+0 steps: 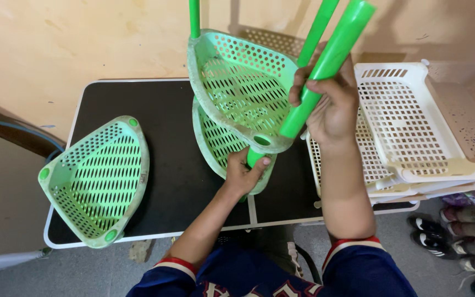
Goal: The person assembles a three-tier green plastic corner shelf by inserting green cylindrical poles into the basket tiers and stacking them. The person handles the baskets and poles by hand, aligning and securing each tier to form a stable unit.
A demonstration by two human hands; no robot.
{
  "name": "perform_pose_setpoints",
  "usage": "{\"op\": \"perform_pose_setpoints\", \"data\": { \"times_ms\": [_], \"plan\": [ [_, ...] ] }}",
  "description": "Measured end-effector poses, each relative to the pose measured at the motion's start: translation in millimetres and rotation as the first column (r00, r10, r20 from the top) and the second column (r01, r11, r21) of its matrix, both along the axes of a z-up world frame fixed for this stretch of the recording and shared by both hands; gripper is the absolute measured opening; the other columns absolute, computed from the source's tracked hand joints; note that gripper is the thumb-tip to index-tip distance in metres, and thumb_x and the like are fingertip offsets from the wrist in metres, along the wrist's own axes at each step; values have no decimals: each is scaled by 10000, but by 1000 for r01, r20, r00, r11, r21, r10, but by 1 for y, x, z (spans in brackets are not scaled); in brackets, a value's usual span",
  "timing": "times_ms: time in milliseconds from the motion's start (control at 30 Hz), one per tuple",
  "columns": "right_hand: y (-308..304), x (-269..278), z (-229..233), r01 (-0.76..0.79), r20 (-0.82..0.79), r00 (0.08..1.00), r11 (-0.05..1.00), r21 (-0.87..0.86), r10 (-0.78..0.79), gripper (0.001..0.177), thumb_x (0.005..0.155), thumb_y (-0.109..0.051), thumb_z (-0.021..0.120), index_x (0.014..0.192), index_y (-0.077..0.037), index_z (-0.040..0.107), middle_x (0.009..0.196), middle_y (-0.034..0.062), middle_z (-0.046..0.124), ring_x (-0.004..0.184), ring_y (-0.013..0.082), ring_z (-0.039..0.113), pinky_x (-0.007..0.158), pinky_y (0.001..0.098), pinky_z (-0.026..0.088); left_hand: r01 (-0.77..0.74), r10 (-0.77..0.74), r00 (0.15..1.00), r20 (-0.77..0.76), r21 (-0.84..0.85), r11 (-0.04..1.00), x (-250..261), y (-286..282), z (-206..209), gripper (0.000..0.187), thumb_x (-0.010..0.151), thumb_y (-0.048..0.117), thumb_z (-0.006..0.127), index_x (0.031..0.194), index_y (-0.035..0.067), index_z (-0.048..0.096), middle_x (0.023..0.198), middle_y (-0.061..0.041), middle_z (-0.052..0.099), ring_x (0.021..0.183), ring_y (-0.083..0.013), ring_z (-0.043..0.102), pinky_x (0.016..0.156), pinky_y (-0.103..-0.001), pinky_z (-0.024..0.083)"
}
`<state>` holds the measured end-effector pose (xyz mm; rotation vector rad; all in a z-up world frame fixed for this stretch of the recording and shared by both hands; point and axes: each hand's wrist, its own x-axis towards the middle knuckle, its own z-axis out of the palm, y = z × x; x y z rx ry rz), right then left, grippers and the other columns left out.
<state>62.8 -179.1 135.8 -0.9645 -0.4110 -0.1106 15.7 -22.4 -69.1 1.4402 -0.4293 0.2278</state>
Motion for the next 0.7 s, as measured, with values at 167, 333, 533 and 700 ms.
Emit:
{"op": "perform_pose_setpoints", "data": {
  "times_ms": [167, 333, 533, 700],
  "plan": [
    [0, -11, 10, -280, 68, 960, 948, 148, 273, 431, 1114, -365, 527, 1350, -5, 504, 841, 120, 576, 712, 203, 598, 652, 336, 511, -73, 72, 994, 85, 20, 997, -11, -4, 13, 551, 1012, 516, 602, 988, -30, 669, 614, 1, 604, 553, -84, 575, 538, -259, 456],
    [1, -21, 11, -64, 195, 978, 997, -41, 71, 428, 1139, -421, 530, 1201, 3, 535, 847, 111, 558, 732, 218, 586, 656, 341, 484, -106, 105, 993, 60, 10, 994, -12, 1, 26, 540, 1084, 494, 581, 950, -22, 667, 662, -5, 596, 619, -99, 557, 575, -292, 451],
    [-6, -14, 13, -60, 271, 960, 998, -31, 66, 479, 1116, -511, 425, 1119, -45, 533, 717, 81, 477, 575, 187, 485, 539, 310, 405, -221, 175, 946, 273, 147, 964, -18, 6, 51, 406, 1006, 375, 678, 1014, -30, 712, 600, -86, 588, 517, -175, 603, 534, -323, 468],
    [-12, -8, 13, -220, 239, 949, 975, 34, 206, 594, 1091, -624, 305, 998, -79, 521, 598, 55, 406, 434, 158, 394, 441, 287, 338, -243, 161, 941, 299, 259, 935, -27, 9, 63, 379, 945, 355, 732, 1010, -17, 730, 572, -123, 586, 482, -252, 620, 503, -352, 478]
  ]
}}
